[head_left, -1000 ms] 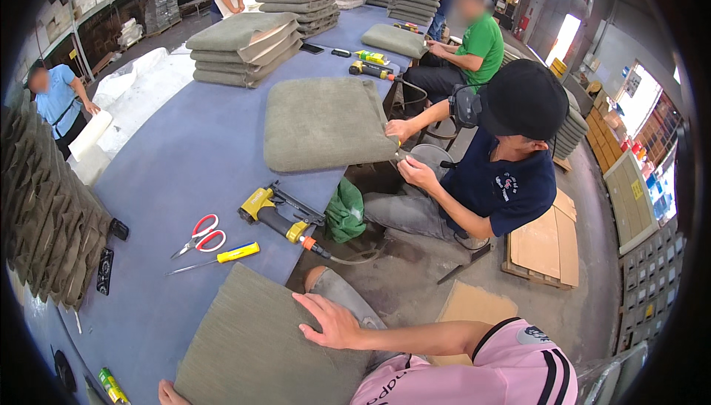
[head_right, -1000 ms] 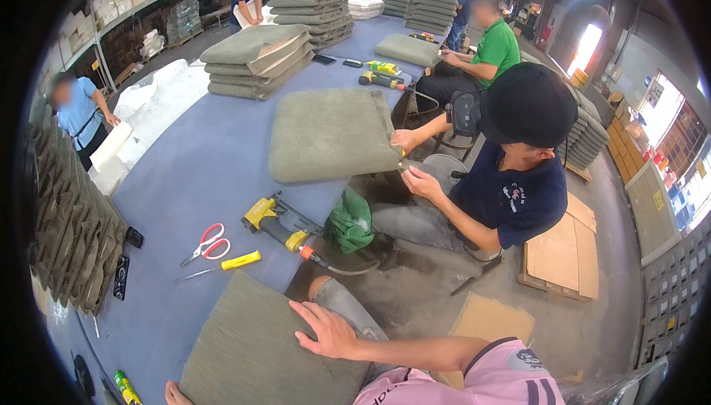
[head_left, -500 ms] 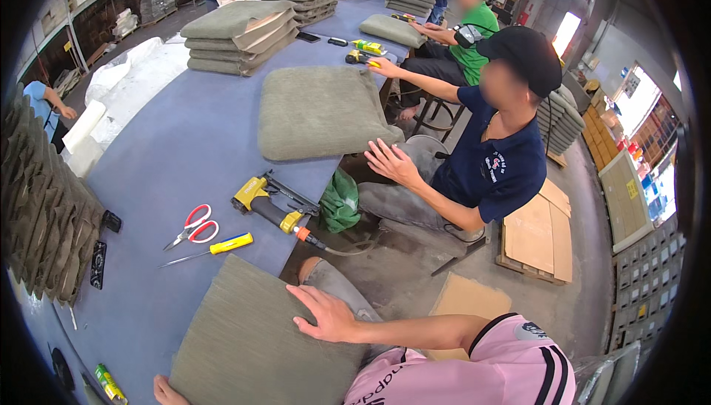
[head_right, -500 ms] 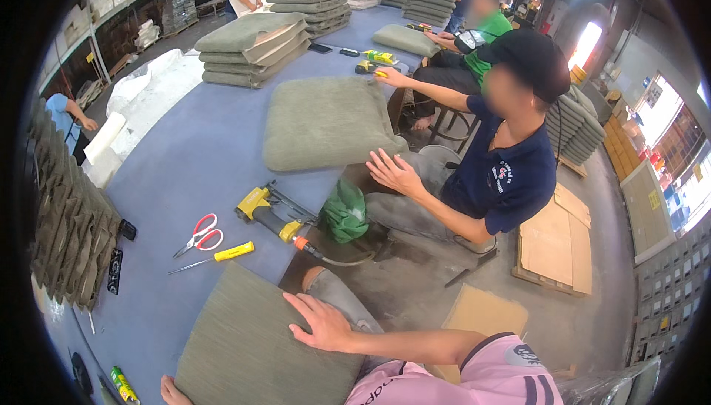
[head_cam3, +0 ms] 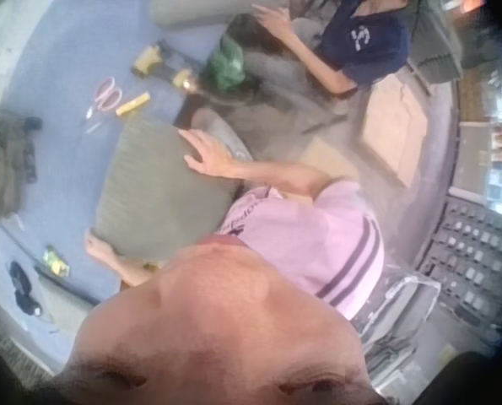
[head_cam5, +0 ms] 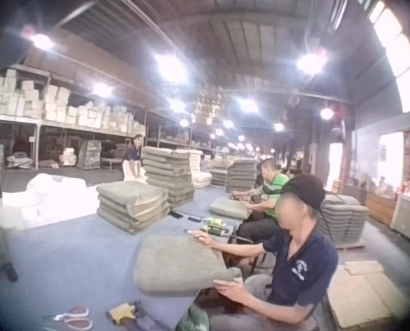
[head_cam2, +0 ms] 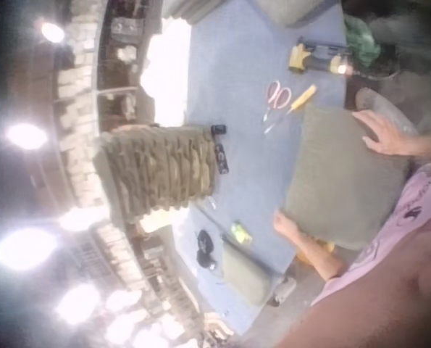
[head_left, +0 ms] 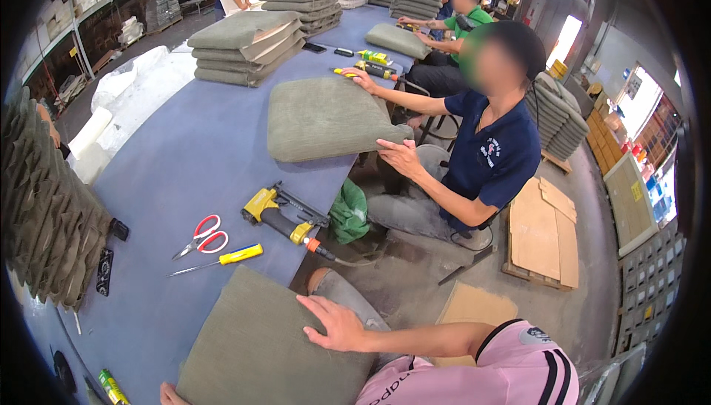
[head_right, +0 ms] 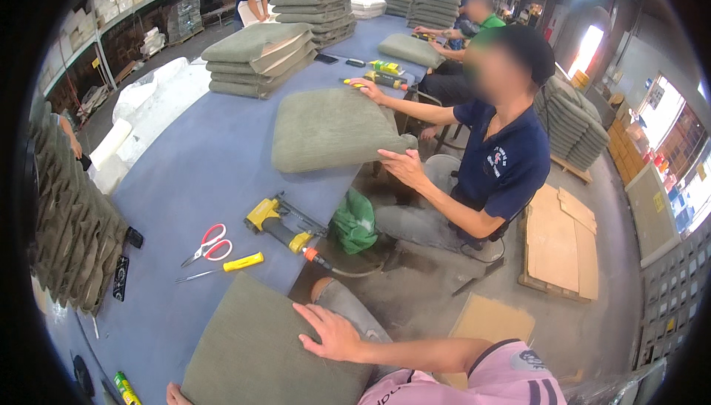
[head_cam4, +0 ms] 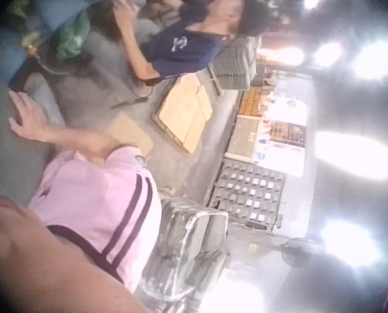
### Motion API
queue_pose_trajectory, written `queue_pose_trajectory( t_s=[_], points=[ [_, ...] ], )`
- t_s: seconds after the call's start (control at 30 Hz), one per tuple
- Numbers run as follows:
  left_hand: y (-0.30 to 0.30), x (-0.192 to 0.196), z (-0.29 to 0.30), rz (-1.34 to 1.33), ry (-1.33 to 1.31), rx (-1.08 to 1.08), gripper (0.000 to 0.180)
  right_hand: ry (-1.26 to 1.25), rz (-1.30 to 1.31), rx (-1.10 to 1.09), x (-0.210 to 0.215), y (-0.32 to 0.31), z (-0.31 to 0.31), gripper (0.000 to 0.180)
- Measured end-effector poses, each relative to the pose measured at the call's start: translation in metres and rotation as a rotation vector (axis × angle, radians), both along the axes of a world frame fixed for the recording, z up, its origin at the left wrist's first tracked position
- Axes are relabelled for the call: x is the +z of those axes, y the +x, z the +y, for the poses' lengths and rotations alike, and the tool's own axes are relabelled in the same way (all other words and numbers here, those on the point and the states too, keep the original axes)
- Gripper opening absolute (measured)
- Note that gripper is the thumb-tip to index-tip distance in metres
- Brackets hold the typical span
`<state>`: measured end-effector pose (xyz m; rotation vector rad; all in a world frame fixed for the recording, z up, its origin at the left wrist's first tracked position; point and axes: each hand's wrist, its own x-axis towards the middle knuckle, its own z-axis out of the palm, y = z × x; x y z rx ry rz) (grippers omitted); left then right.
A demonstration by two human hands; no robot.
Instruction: The person uses a seam ripper to open a cushion cover, then trims excess fabric with scissors. They fold the edges and staple the cover closed with a staple gun, repeating the process on multiple cushions at a workbench.
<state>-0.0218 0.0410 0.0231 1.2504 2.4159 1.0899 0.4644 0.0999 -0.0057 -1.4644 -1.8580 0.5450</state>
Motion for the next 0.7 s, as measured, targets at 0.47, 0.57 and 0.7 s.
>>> queue_pose_trajectory(
  t_s=[0.47,0.57,0.7],
  points=[
    [0.000,-0.007,-0.002,0.245,0.044,0.181,0.050,-0.066,-0.042,0.008,-0.003,-0.002,-0.002,0.080],
    [0.008,0.002,0.001,0.204,0.061,0.198,0.050,-0.062,-0.022,0.003,-0.001,-0.001,-0.003,0.080],
    [-0.030,-0.034,-0.011,0.365,0.038,0.246,0.053,-0.053,0.007,0.021,0.007,-0.005,-0.002,0.080]
  ],
)
